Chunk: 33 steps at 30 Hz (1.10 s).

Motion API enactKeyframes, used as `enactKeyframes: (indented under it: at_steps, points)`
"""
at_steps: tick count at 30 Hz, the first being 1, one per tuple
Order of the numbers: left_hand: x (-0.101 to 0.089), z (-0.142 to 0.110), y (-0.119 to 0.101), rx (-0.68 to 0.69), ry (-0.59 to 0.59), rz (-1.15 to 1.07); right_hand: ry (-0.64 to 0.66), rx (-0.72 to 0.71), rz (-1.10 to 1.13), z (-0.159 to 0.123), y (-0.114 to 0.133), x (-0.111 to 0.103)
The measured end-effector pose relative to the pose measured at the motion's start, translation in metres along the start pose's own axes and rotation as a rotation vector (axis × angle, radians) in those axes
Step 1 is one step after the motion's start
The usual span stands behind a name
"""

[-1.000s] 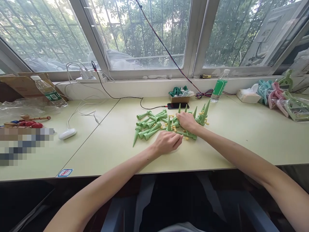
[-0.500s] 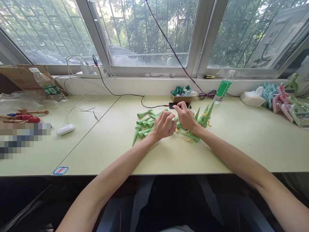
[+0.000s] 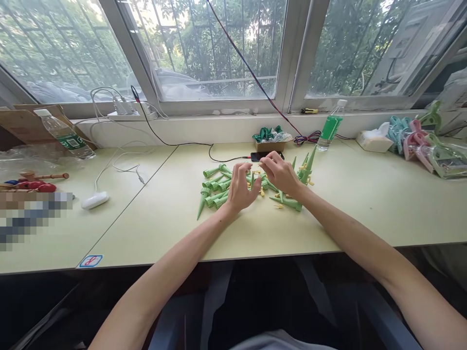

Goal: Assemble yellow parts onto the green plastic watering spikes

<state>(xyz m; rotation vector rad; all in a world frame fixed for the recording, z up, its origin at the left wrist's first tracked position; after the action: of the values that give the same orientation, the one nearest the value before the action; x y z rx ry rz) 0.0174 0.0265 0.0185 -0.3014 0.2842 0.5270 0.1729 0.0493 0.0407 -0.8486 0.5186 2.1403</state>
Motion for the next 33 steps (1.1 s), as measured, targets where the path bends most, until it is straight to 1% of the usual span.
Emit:
enactKeyframes:
  at_steps: [3, 8, 10, 14, 17, 23, 33]
  points:
    - [0.001, 0.0, 0.001, -0.036, 0.004, -0.003, 0.007, 0.024, 0.02, -0.002, 0.01, -0.006]
    - [-0.002, 0.003, -0.001, -0.022, 0.061, -0.022, 0.011, 0.007, 0.067, -0.006, 0.02, -0.001]
    - [-0.004, 0.005, -0.002, -0.008, 0.077, -0.024, -0.007, 0.0, 0.097, -0.007, 0.021, 0.001]
    - [-0.005, 0.006, -0.003, -0.011, 0.044, -0.01, -0.068, -0.018, 0.172, -0.008, 0.022, -0.001]
    - [-0.004, 0.006, -0.003, -0.002, 0.032, -0.013, -0.113, 0.008, 0.234, -0.01, 0.023, -0.004]
    - [-0.002, 0.004, 0.001, -0.019, 0.021, -0.012, -0.114, 0.052, 0.306, -0.011, 0.019, 0.0]
    - [0.0, 0.004, 0.007, -0.076, 0.01, -0.002, -0.106, 0.033, 0.334, -0.009, 0.019, -0.001]
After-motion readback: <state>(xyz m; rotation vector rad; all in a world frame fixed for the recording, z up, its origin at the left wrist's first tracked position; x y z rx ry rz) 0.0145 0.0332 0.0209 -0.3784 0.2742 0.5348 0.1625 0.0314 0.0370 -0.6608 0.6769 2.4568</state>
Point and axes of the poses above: each hand's wrist, its own z-axis towards the middle knuckle, its own x-axis out of the palm, y = z × x, the point moved 4 cm from there along z, towards the middle knuckle, and after that the axes turned 1 degree about -x, right-handed, at the moved point
